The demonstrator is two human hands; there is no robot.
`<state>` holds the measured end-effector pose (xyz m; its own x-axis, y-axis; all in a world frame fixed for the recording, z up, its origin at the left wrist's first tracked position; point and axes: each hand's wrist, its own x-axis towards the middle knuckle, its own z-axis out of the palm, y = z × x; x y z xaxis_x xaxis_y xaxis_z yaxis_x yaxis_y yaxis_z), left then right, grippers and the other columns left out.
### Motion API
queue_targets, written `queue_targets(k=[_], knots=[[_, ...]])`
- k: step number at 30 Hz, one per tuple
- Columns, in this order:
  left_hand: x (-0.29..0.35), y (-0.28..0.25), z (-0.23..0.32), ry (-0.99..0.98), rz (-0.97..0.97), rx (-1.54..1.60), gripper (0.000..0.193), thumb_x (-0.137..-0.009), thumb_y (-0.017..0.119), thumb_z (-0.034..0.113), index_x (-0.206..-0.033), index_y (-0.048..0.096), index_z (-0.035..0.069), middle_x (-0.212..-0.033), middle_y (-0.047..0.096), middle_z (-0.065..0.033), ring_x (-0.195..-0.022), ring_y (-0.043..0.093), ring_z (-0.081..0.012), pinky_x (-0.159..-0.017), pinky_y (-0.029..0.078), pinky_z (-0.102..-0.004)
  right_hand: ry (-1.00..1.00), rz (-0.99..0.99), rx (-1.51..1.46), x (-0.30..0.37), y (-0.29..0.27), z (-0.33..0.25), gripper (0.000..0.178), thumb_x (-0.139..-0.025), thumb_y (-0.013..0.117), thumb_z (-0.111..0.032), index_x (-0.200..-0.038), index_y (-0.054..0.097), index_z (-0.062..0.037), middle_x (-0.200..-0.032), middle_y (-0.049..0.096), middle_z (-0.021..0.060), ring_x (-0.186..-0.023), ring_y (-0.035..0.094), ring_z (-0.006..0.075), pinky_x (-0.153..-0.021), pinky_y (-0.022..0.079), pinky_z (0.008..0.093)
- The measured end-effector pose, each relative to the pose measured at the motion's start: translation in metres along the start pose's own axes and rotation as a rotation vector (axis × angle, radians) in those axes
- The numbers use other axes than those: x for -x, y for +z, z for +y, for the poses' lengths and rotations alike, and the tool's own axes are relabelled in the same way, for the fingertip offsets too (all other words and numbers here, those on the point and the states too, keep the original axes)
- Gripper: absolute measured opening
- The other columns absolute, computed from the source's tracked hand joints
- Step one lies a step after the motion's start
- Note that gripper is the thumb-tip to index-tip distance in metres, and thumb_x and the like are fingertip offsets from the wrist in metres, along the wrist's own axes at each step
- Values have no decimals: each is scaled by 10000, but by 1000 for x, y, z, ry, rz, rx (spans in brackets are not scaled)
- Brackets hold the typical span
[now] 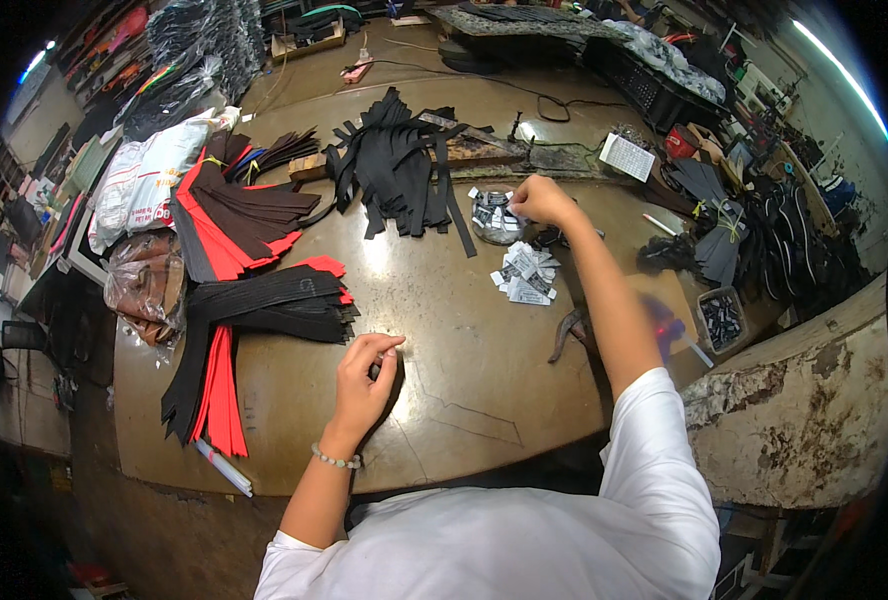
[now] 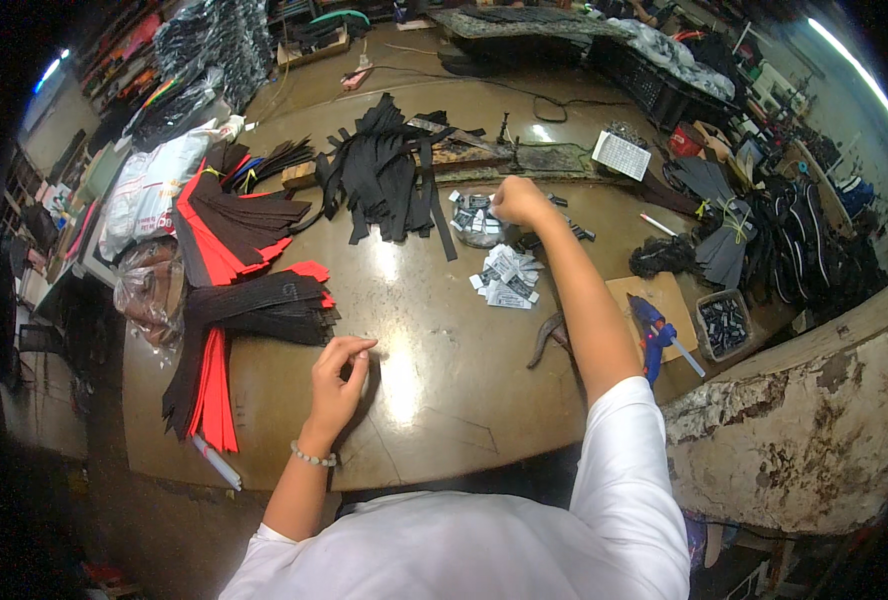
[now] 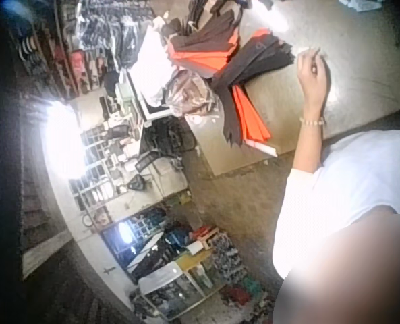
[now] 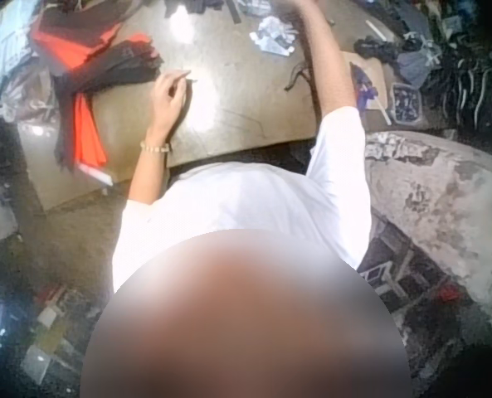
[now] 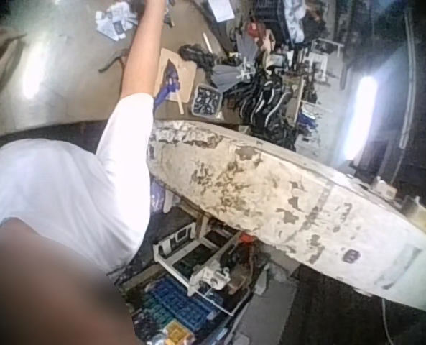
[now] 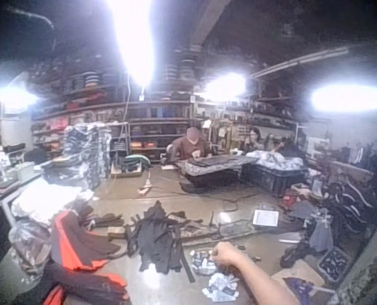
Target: The person bundles black fabric strips with a rubber band, then uses a hot glue gun to attach metal buckles to the ends of the strips. They repeatedly apply glue and press the buckles onto the fabric.
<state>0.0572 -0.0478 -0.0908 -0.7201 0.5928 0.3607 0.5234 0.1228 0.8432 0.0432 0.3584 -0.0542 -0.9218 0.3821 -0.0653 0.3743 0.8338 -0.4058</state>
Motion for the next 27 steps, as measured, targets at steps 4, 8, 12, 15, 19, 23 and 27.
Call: queue_targets(k=[4, 8, 12, 15, 19, 23, 27], knots=[[1, -1, 2, -9, -5, 6, 170, -906, 591, 19, -1038, 697, 35, -973, 642, -102, -822, 614, -182, -708, 495, -275, -78, -14, -100, -6, -7, 23, 161, -764, 735, -176, -878, 770, -68, -823, 728, 131, -765, 695, 240, -735, 529, 361], [1, -1, 2, -13, -13, 3, 172, -907, 590, 22, -1042, 696, 33, -976, 640, -105, -826, 617, -183, -705, 504, -274, -46, 1, -218, 0, -10, 24, 176, -789, 747, -205, -891, 770, -64, -788, 730, 113, -727, 683, 203, -710, 527, 348], [1, -1, 3, -13, -24, 3, 174, -905, 592, 22, -1043, 697, 32, -979, 640, -107, -831, 624, -190, -701, 516, -277, -30, 66, -89, 11, -4, 7, 275, -752, 789, -265, -916, 761, -46, -875, 730, 151, -807, 702, 268, -746, 539, 371], [0, -1, 3, -4, -31, 0, 175, -903, 594, 19, -1042, 699, 32, -982, 642, -109, -834, 629, -197, -701, 519, -278, -43, 16, 127, 15, 2, -6, 363, -692, 831, -305, -925, 752, -38, -931, 720, 179, -872, 697, 327, -779, 547, 387], [0, -3, 3, -24, -30, 21, 175, -901, 592, 16, -1039, 698, 31, -982, 643, -113, -828, 628, -200, -698, 517, -279, -2, -12, 141, 11, 0, -11, 349, -687, 790, -199, -987, 730, -32, -985, 701, 204, -941, 681, 339, -859, 530, 409], [0, -3, 3, 8, -21, 2, 173, -902, 588, 16, -1037, 697, 28, -979, 641, -116, -825, 623, -198, -694, 514, -280, 35, 73, 47, 9, -12, -3, 234, -759, 671, -100, -975, 727, -29, -990, 695, 212, -953, 674, 348, -861, 523, 413], [1, -4, 3, -8, -20, 17, 174, -902, 588, 16, -1038, 696, 27, -981, 639, -117, -833, 620, -196, -698, 512, -279, -31, 163, -28, 15, -30, 10, 199, -818, 636, -119, -972, 697, -9, -974, 693, 212, -942, 673, 341, -842, 508, 412]])
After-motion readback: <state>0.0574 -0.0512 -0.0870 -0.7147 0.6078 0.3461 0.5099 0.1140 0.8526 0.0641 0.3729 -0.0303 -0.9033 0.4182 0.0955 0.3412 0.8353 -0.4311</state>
